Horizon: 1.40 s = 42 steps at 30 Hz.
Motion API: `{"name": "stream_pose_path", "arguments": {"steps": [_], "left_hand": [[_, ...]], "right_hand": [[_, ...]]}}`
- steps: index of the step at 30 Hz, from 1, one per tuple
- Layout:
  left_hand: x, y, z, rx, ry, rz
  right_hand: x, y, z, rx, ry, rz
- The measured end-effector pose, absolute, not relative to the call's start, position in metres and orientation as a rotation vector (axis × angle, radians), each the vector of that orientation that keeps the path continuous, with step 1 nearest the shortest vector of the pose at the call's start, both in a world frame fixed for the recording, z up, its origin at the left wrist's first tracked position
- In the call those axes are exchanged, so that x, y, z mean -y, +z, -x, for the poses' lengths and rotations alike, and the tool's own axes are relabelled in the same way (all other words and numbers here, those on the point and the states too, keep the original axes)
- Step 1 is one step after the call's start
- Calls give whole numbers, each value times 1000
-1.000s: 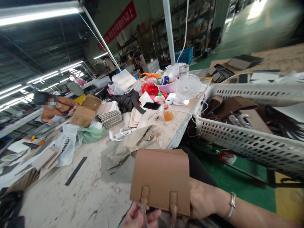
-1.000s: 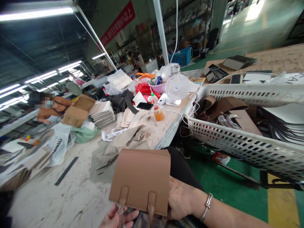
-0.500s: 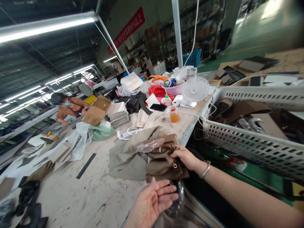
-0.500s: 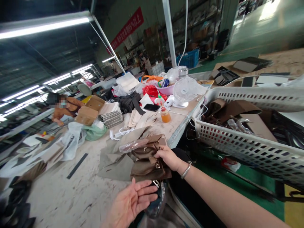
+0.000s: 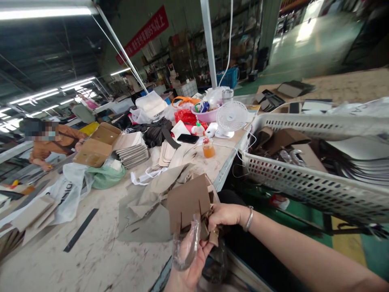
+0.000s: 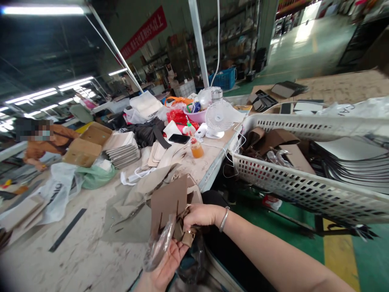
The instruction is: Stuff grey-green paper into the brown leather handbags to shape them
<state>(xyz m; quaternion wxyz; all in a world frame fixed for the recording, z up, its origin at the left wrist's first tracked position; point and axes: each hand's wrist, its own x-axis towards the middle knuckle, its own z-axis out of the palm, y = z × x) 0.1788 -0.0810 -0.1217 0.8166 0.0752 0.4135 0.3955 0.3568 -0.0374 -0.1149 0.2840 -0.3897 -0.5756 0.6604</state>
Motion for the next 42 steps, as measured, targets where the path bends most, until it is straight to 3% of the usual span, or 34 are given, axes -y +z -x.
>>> {"name": "stream_pose_path", "arguments": {"steps": [3,7,9,23,29,36,42], "left_hand": [[78,-114,-188,-932,945,-165],[74,-104,-199,-964,1054,-162],[75,-105,-200,-977,1072,-119],[87,-99,-181,-1076,792,-172],[86,-111,-157,-938,675,-293],[80,-119,-175,-1152,706,-166],[78,-112,-205,-1129,900,-158]], "right_hand": [[52,-107,-355,1592,1564,1138],[89,-104,-348,1492,910,1481],[104,-109,-344,1424,750,1560],[77,-120,-357,1835,1003,1380],[90,-127,-337,1687,847,1466],[85,-130,-342,1570,1299,917],[88,-127,-340,1777,811,1350]]}}
